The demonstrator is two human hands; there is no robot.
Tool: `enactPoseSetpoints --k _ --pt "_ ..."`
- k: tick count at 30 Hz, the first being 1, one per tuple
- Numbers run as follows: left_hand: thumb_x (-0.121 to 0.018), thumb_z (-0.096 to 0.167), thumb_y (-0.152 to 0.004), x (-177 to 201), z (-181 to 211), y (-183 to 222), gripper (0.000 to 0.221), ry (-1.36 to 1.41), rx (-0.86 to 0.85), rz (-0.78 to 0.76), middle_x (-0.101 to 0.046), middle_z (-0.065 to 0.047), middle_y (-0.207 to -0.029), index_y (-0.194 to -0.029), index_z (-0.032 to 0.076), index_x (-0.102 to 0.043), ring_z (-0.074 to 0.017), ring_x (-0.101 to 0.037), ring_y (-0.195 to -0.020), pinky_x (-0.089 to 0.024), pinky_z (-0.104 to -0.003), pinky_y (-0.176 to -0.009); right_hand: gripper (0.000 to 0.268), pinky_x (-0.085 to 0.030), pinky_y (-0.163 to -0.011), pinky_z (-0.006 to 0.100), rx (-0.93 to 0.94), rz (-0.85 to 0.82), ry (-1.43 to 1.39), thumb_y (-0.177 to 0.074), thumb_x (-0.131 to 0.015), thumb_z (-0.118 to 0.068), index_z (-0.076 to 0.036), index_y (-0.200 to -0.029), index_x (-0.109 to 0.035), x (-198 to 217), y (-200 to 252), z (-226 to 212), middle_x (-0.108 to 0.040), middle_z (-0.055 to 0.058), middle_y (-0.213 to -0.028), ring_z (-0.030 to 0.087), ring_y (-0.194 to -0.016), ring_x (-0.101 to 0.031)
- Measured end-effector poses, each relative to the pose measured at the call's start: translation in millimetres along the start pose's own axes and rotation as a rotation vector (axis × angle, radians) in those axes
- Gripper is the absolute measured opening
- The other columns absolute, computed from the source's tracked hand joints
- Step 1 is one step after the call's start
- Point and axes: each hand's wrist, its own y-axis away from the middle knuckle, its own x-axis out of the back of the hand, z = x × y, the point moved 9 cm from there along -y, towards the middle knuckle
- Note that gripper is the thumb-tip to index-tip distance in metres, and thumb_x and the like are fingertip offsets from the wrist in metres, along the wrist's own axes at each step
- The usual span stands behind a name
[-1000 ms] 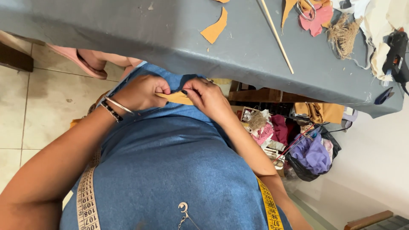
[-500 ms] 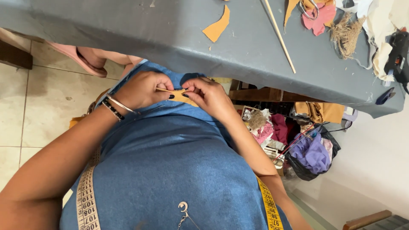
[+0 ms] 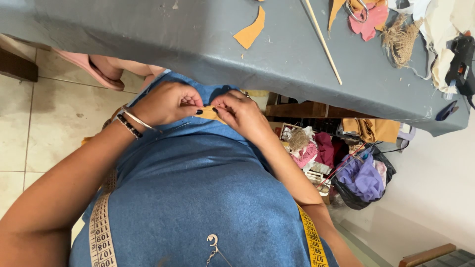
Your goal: Assembling a decorative flower by gluing fabric petals onto a wooden stick using a hot glue gun.
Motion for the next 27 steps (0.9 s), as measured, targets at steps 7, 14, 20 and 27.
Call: enactPoseSetpoints --k 7,14,20,27 --pt "-0.075 0.028 -0.073 -6 -23 1 0.015 -0.049 0.032 0.009 -0.076 0.005 -0.078 -0.085 0.019 -0.070 -0.0183 -0.075 -0.082 -0.058 -0.036 -0.072 0.010 -0.058 -0.075 0.042 0.010 -0.003 0.000 -0.096 -0.071 -0.017 -0.014 -0.106 -0.070 0 2 10 -0.063 0.006 -0.086 0.032 -0.082 -0.070" --pt "-0.078 0.029 -0.073 4 -23 11 0.018 -0.069 -0.001 0.112 -0.072 0.002 -0.076 -0.089 0.022 -0.071 -0.0209 -0.073 -0.079 -0.056 -0.036 -0.072 0.011 -0.059 -0.074 0.045 -0.031 -0.015 0.048 -0.100 -0.064 -0.019 -0.015 -0.110 -0.067 6 7 2 -0.065 0.010 -0.087 0.036 -0.083 -0.071" --pt "-0.080 0.023 -0.076 34 53 45 0.022 0.220 -0.007 0.182 -0.076 -0.005 -0.085 -0.097 0.017 -0.075 -0.0203 -0.072 -0.087 -0.055 -0.036 -0.078 0.012 -0.059 -0.075 0.040 -0.024 -0.003 -0.058 -0.098 -0.065 -0.022 -0.016 -0.108 -0.066 24 19 -16 -0.065 0.006 -0.087 0.031 -0.082 -0.071" --pt "-0.078 0.010 -0.088 41 105 68 0.017 0.661 -0.143 0.257 -0.080 -0.002 -0.086 -0.105 0.007 -0.076 -0.0089 -0.072 -0.084 -0.059 -0.029 -0.085 0.031 -0.057 -0.073 0.041 -0.030 0.022 -0.407 -0.097 -0.056 -0.031 -0.011 -0.119 -0.067 50 16 -65 -0.071 0.009 -0.087 0.027 -0.079 -0.068"
